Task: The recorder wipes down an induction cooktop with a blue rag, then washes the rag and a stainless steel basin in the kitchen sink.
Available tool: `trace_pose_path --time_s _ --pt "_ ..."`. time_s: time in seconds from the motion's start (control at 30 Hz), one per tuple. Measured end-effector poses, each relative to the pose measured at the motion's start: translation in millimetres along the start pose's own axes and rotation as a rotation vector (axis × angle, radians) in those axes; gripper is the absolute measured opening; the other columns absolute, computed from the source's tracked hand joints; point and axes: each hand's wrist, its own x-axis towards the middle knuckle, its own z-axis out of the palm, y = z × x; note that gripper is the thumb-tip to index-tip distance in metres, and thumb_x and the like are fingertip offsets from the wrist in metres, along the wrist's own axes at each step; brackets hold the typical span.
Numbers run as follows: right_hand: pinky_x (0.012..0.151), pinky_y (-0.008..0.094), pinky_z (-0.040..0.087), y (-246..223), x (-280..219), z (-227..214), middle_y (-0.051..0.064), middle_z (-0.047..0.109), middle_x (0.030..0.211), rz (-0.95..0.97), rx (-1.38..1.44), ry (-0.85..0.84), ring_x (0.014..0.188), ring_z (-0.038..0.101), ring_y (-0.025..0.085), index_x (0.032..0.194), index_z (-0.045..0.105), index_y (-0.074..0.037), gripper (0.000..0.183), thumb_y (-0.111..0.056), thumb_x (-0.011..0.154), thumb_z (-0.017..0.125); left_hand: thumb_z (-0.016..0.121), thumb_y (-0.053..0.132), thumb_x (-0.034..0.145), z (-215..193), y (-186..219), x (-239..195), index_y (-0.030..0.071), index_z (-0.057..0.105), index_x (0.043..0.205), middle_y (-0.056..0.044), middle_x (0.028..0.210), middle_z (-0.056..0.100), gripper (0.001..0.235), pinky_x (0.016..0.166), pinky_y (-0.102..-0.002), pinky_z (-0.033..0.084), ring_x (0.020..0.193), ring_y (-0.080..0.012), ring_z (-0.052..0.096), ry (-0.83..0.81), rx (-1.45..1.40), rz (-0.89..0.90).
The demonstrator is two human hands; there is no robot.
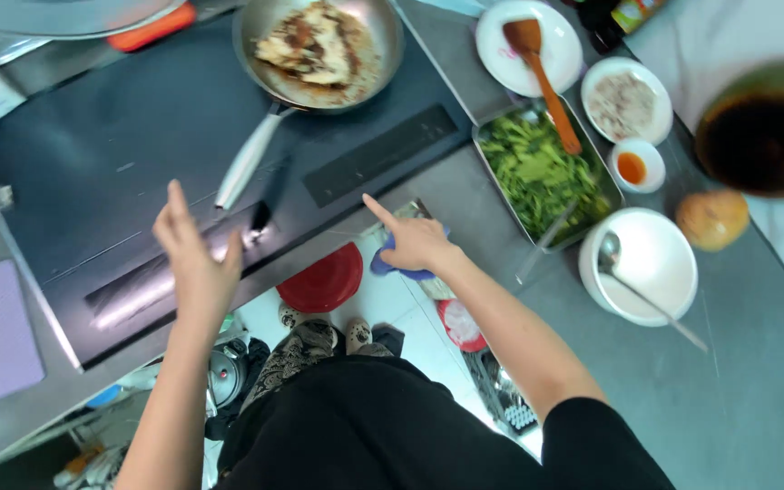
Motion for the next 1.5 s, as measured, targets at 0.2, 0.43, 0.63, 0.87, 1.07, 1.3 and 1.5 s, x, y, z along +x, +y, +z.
trace_pose_path --time_s 0.2,0.43,0.63,0.87,1.07,1.3,1.5 --pt "0.09 0.041 0.054 59.2 -91.6 90.2 0.014 0.074 0.097 0.023 0.682 0.334 0.09 0.07 0.03 0.166 0.008 -0.039 0.102 -0.029 0.084 0.069 0.07 0.007 0.102 14.0 32.2 -46.1 0.005 0.038 0.163 -0.021 0.15 0.042 0.069 0.095 -0.036 0.058 0.129 -0.0304 0.061 -0.07 -0.14 0.0" --pt "0.102 0.035 0.053 66.9 -245.5 174.3 0.014 0.059 0.137 0.028 1.805 0.553 0.116 0.065 0.024 0.17 0.023 -0.013 0.093 -0.01 0.083 0.054 0.07 0.008 0.099 68.6 67.6 -86.4 0.005 0.056 0.144 -0.017 0.142 0.052 0.048 0.089 -0.035 0.06 0.122 -0.0268 0.064 -0.393 -0.355 0.163" --pt "0.1 0.045 0.055 35.2 -354.3 249.3 0.023 0.053 0.147 -0.149 2.475 0.964 0.119 0.064 0.034 0.163 0.027 -0.007 0.086 -0.019 0.08 0.047 0.071 0.011 0.097 80.8 101.0 -150.5 0.006 0.062 0.137 -0.013 0.137 0.057 0.041 0.087 -0.033 0.059 0.118 -0.0234 0.065 -0.791 -0.525 0.263" --pt "0.12 0.051 0.042 24.1 -457.3 334.9 0.022 0.051 0.155 -0.544 2.487 1.521 0.137 0.053 0.038 0.158 0.037 0.001 0.063 -0.029 0.103 0.04 0.07 0.016 0.098 97.3 113.5 -259.9 0.01 0.066 0.133 -0.009 0.128 0.063 0.036 0.092 -0.035 0.055 0.115 -0.0201 0.068 -1.073 -0.536 0.166" --pt "0.126 0.051 0.032 65.7 -561.2 386.5 0.022 0.048 0.155 -0.701 2.5 1.796 0.143 0.048 0.038 0.153 0.042 0.003 0.06 -0.032 0.105 0.032 0.068 0.02 0.097 102.5 199.6 -330.9 0.011 0.067 0.132 -0.01 0.13 0.065 0.037 0.092 -0.036 0.056 0.115 -0.0202 0.067 -1.19 -0.379 0.271" --pt "0.129 0.053 0.03 215.4 -707.4 488.5 0.022 0.045 0.161 -0.767 2.379 1.896 0.148 0.045 0.041 0.159 0.039 0.001 0.059 -0.034 0.112 0.032 0.066 0.019 0.096 175.6 326.4 -492.3 0.011 0.066 0.134 -0.008 0.134 0.066 0.038 0.095 -0.035 0.054 0.115 -0.0198 0.066 -1.268 -0.427 0.302" --pt "0.116 0.06 0.039 319.6 -790.5 530.3 0.021 0.058 0.146 -0.634 2.608 1.753 0.135 0.054 0.041 0.143 0.056 -0.003 0.058 -0.044 0.108 0.036 0.068 0.021 0.095 198.0 497.5 -623.0 0.012 0.067 0.132 -0.008 0.121 0.067 0.037 0.09 -0.034 0.057 0.115 -0.0186 0.066 -1.541 -0.452 0.513"
